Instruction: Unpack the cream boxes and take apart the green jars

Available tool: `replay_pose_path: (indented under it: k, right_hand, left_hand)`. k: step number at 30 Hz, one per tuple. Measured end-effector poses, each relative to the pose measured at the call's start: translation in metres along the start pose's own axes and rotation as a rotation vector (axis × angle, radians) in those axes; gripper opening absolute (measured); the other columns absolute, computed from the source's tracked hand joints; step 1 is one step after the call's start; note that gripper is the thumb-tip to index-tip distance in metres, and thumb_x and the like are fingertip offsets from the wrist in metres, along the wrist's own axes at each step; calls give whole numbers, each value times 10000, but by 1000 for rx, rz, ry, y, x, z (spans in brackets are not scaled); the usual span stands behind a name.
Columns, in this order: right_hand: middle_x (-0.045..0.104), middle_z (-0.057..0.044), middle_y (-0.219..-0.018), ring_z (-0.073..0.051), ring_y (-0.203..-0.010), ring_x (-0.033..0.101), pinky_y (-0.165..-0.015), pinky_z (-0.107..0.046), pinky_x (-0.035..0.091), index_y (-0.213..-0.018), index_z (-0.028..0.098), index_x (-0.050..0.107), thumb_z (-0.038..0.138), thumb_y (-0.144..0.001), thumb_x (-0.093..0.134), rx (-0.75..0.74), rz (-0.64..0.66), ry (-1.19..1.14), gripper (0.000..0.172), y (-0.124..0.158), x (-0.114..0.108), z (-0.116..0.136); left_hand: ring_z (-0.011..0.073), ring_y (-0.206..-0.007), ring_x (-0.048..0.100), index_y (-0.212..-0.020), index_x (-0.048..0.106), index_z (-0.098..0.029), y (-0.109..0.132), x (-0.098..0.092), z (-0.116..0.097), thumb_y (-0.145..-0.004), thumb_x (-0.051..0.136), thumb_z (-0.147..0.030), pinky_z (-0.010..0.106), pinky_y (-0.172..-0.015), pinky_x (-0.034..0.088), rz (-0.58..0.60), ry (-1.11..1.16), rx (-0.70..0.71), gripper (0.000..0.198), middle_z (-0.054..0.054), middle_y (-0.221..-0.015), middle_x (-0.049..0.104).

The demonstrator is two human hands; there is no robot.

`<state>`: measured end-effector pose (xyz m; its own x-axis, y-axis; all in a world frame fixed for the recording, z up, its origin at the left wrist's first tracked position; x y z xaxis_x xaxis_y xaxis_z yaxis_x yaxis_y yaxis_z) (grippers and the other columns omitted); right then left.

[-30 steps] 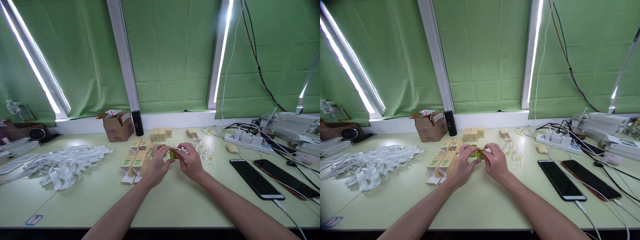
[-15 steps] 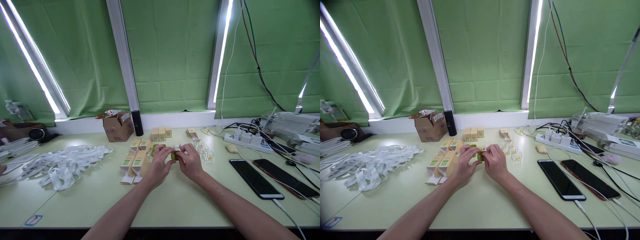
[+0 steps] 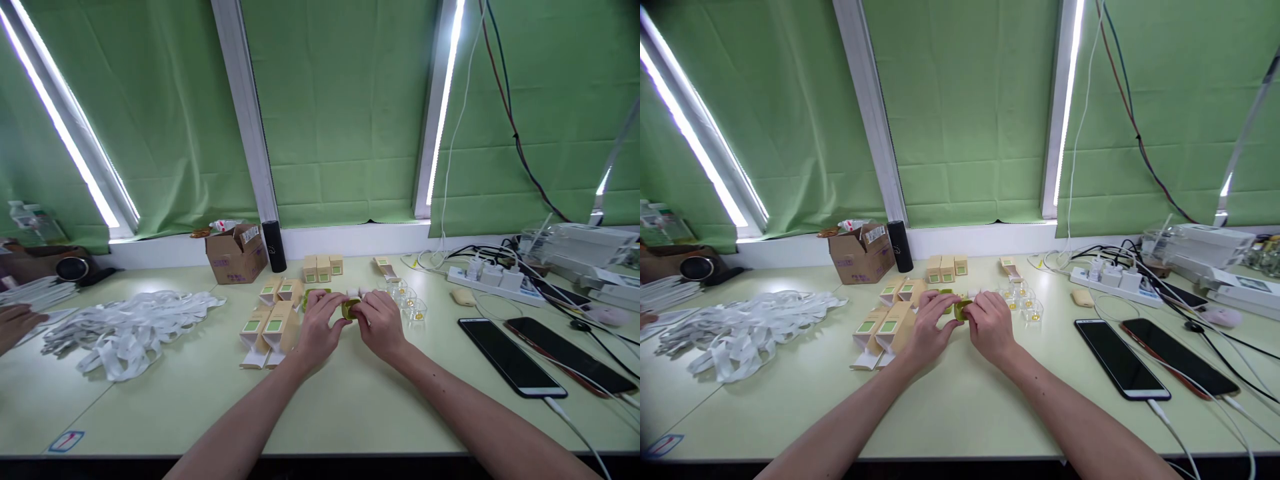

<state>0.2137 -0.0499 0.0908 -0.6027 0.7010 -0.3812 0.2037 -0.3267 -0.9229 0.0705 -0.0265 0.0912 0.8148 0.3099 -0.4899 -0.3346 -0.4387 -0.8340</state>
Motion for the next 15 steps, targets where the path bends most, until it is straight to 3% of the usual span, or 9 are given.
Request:
replay_pose_path:
  k: [15]
  right_hand:
    - [583,-30,-698,-199,-680,503,-723,-371,391,-817,245,670,138,-1010,495,-66,-18,-12,282,-1,-5,7]
  left_hand:
    - [307,-1139,554,-1272,680,-271,3,-2,3,-886,745,-176,498,-989,520,-40,-16,-20,402,86,-1183,738]
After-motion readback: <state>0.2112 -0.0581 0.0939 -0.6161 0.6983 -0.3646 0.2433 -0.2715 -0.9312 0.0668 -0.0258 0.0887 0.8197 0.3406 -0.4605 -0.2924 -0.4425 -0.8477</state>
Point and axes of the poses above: each hand's wrist, its own y-axis away from the middle knuckle, its own x-axis out of the palm, z = x × y, the point moved 8 cm from there along -y, towards the middle knuckle
